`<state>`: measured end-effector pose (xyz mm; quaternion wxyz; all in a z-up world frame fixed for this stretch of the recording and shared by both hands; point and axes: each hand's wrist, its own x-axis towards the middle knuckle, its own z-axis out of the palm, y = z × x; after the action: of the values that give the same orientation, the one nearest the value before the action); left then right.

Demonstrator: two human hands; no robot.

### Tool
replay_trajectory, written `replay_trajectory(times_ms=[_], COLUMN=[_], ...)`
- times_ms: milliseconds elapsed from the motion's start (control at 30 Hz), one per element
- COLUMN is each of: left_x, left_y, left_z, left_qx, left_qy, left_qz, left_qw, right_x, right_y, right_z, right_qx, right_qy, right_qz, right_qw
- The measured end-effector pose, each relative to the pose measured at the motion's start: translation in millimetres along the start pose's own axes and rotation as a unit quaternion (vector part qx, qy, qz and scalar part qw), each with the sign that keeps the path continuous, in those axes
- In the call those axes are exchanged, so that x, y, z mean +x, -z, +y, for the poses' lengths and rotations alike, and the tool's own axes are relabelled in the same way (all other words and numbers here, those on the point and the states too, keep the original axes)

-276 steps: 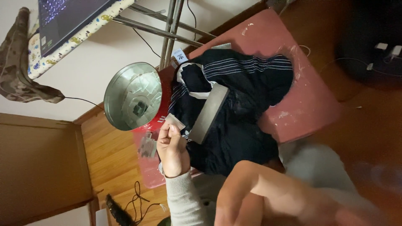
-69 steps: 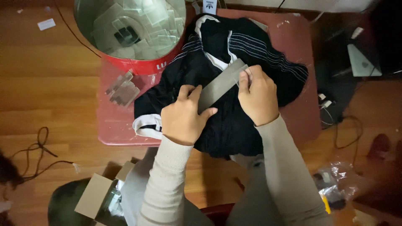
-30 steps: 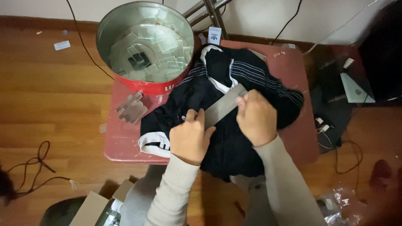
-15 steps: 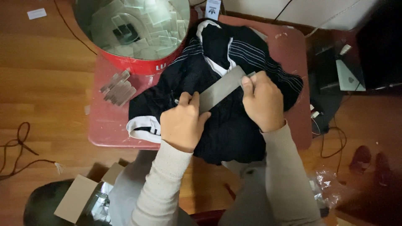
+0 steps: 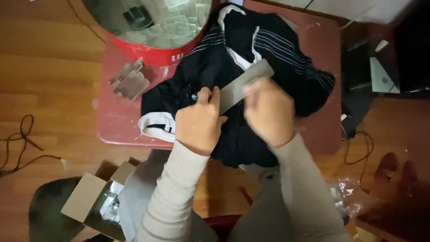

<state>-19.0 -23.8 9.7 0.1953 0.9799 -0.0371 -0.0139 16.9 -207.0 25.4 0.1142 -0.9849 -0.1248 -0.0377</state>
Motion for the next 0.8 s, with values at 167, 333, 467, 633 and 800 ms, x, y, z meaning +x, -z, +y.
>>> replay_trajectory(times_ms=[167, 333, 467, 633, 800], left_x=[2, 5, 4, 6, 6], left_y=[-3, -3, -3, 2, 4], left_z=[-2, -2, -7, -8, -6], left_qx=[-0.016, -0.013, -0.022, -0.028, -0.027], left_qy=[-0.006, -0.003, -0.003, -0.008, 0.003], left_qz=[-0.006, -0.009, -0.026, -0.031, -0.04], left_qw=[1.0, 1.0, 0.999, 0.999, 0.999], right_x=[18, -10, -1, 14, 20], right_y=[-8, 0, 2, 6, 8], right_z=[42, -36, -12, 44, 57], right_qx=[-0.016, -0.001, 0.027, 0.237, 0.273], right_qy=[-0.083, -0.021, -0.056, -0.141, -0.151], right_qz=[0.034, 0.007, -0.045, -0.073, -0.072], right_qw=[0.996, 1.0, 0.997, 0.959, 0.947])
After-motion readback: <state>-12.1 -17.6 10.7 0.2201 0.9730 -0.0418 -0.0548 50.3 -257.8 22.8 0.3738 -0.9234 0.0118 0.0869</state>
